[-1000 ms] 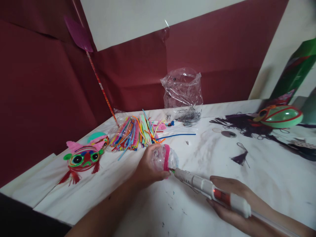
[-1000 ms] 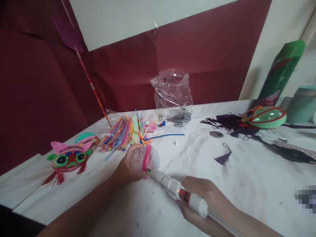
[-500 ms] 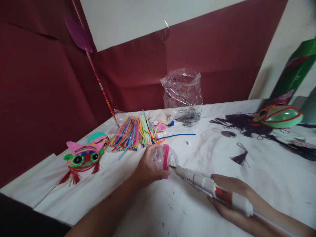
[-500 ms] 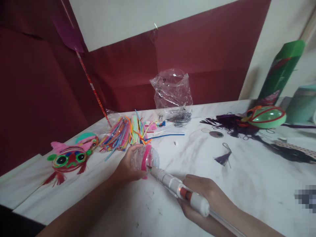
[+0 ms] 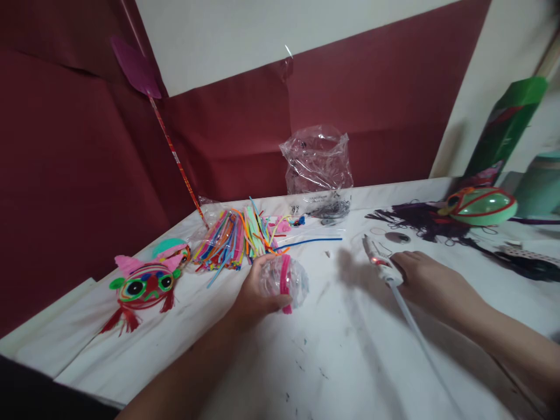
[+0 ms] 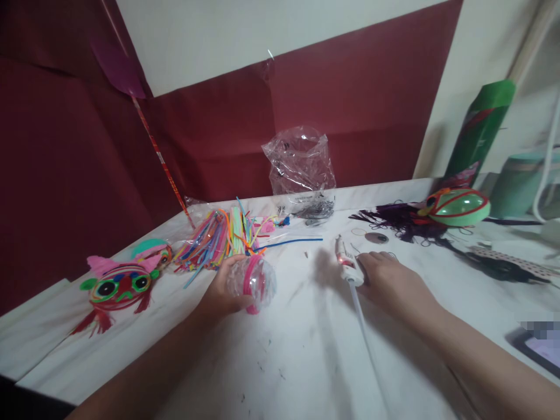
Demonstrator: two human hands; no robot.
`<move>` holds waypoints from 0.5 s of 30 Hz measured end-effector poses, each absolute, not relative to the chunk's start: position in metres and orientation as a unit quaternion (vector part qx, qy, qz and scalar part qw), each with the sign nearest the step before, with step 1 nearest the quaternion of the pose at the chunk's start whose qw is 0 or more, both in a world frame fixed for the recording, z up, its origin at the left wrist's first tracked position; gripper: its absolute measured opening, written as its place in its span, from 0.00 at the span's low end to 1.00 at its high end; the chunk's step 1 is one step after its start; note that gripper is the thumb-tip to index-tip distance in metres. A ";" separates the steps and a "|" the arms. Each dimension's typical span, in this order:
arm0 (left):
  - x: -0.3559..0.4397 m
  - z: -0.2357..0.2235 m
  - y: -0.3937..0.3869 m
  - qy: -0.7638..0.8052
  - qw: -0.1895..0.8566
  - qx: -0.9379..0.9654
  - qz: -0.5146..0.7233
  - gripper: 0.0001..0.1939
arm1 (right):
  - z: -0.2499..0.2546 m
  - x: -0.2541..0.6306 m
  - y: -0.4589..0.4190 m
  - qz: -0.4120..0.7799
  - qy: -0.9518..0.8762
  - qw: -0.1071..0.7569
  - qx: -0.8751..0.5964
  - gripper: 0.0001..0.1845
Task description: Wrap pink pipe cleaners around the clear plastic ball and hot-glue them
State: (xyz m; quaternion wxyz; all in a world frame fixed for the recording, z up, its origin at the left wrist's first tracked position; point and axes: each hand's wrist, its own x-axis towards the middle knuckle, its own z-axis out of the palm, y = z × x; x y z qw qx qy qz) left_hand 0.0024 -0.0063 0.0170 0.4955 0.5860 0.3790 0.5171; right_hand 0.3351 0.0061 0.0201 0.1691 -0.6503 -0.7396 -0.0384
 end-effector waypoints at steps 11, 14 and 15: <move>0.002 0.019 -0.012 0.367 0.488 0.589 0.529 0.41 | 0.012 0.354 0.016 0.008 -0.749 0.067 -0.659 0.02; 0.003 0.020 -0.014 0.379 0.478 0.582 0.537 0.43 | 0.014 0.363 0.013 0.022 -0.757 0.073 -0.649 0.05; 0.004 0.021 -0.015 0.385 0.472 0.582 0.539 0.43 | 0.017 0.365 0.012 0.017 -0.756 0.096 -0.647 0.07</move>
